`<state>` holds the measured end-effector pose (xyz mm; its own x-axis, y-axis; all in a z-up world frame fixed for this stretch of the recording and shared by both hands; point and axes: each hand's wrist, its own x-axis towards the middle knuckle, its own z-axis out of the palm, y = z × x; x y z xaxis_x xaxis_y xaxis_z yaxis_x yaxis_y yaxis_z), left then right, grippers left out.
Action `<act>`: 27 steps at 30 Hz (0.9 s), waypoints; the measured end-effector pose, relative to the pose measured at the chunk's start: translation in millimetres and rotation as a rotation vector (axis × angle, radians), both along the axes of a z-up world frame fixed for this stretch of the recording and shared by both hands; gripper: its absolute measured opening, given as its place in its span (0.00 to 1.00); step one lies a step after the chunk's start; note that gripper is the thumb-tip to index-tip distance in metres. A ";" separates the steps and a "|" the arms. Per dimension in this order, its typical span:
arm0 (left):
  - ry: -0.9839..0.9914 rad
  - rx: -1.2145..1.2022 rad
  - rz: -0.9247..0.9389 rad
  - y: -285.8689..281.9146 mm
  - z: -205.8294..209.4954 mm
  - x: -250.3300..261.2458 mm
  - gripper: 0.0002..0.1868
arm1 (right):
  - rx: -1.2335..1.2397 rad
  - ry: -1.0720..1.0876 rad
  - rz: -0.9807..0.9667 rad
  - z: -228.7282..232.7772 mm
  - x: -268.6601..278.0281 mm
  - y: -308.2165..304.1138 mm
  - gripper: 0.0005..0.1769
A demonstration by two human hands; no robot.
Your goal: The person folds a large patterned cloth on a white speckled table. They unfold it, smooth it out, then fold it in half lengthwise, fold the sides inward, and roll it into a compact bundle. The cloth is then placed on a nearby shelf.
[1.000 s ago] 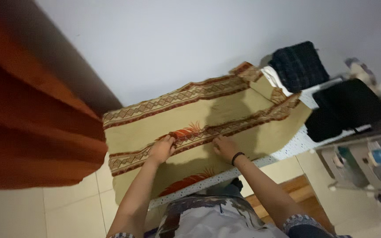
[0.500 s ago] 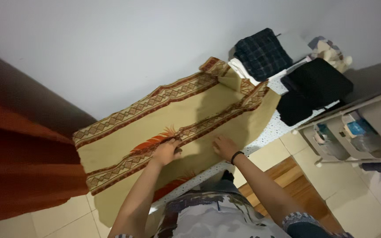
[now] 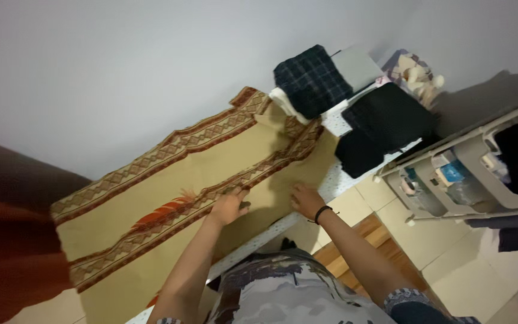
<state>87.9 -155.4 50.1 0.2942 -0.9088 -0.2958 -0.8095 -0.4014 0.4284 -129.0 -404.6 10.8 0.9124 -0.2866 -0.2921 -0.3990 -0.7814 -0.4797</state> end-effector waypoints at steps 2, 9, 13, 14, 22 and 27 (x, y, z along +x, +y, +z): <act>0.025 0.036 0.022 -21.1 -4.9 -8.1 0.34 | -0.150 0.033 0.103 -2.5 -7.9 -18.5 0.20; -0.039 0.029 0.061 -73.7 -8.0 -28.9 0.40 | -0.216 0.165 0.144 -6.2 -24.7 -76.7 0.21; -0.079 0.115 0.112 -88.7 -8.9 -35.0 0.46 | -0.201 -0.046 0.117 -9.5 -29.3 -97.9 0.20; -0.058 0.136 0.140 -89.1 -8.7 -35.4 0.47 | -0.187 -0.009 0.121 -10.7 -29.1 -99.6 0.20; -0.071 0.080 0.126 -89.6 -10.0 -35.7 0.46 | -0.121 -0.081 0.040 -16.1 -31.9 -95.8 0.20; -0.105 0.101 0.106 -83.7 -22.5 -37.5 0.45 | -0.176 0.082 0.054 -14.3 -31.5 -83.8 0.19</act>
